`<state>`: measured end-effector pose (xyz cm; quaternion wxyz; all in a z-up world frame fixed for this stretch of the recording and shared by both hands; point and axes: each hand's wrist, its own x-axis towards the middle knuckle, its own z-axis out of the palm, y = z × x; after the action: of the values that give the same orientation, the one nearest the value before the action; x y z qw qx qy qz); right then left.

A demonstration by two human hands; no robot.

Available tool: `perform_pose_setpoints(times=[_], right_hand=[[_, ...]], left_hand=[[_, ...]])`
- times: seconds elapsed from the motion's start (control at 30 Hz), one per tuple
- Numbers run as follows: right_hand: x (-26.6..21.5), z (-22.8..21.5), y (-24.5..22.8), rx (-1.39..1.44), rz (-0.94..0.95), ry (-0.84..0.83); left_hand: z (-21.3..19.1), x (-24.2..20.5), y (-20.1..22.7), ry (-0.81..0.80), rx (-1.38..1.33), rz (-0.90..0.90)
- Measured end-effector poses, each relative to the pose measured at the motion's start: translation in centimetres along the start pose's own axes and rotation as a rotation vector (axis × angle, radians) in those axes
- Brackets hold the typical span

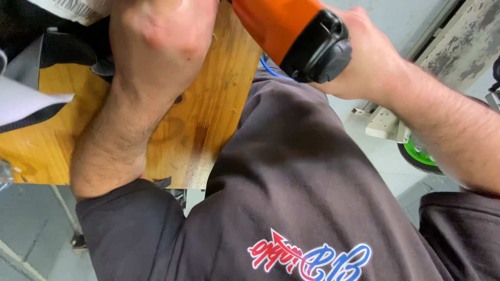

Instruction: The person works on a motorcycle seat on a wooden workbench, using a staple gun to attach fabric to the seat base. They also use a knife to trim excess material and a screwdriver to adjust components on the underside of the seat.

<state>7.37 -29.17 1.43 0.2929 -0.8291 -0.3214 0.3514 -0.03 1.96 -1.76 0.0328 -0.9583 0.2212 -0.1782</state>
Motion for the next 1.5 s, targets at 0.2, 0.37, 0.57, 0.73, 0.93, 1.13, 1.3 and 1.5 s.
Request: perform_pose_setpoints(times=[0.2, 0.37, 0.57, 0.73, 0.93, 1.13, 1.3, 1.5], right_hand=[[0.3, -0.1, -1.8, 0.005, -0.140, 0.122], [-1.4, 1.3, -2.5, 0.105, -0.062, 0.112], [-1.8, 2.2, -2.8, 0.036, 0.007, 0.056], [-3.2, 2.4, -1.3, 0.027, -0.055, 0.122], [-3.6, 2.3, -3.5, -0.221, 0.190, 0.144], [-4.8, 2.5, 0.7, -0.396, 0.091, 0.129], [-4.2, 2.2, 0.0, -0.205, 0.122, 0.100], [-3.6, 2.4, 0.0, -0.348, 0.173, 0.068]], left_hand=[[-0.3, 0.9, -0.1, -0.016, 0.123, -0.056], [-0.8, 1.5, -0.3, 0.059, -0.006, -0.096], [-2.7, 1.4, -0.3, -0.058, 0.110, -0.106], [-3.8, 0.7, -1.9, -0.130, -0.020, -0.119], [-4.2, 0.5, -2.5, -0.114, -0.046, -0.112], [-4.2, 1.7, -1.7, -0.109, 0.097, -0.034], [-2.9, 1.4, -1.5, -0.060, 0.106, -0.055], [-2.9, 1.3, -1.1, -0.089, 0.032, -0.074]])
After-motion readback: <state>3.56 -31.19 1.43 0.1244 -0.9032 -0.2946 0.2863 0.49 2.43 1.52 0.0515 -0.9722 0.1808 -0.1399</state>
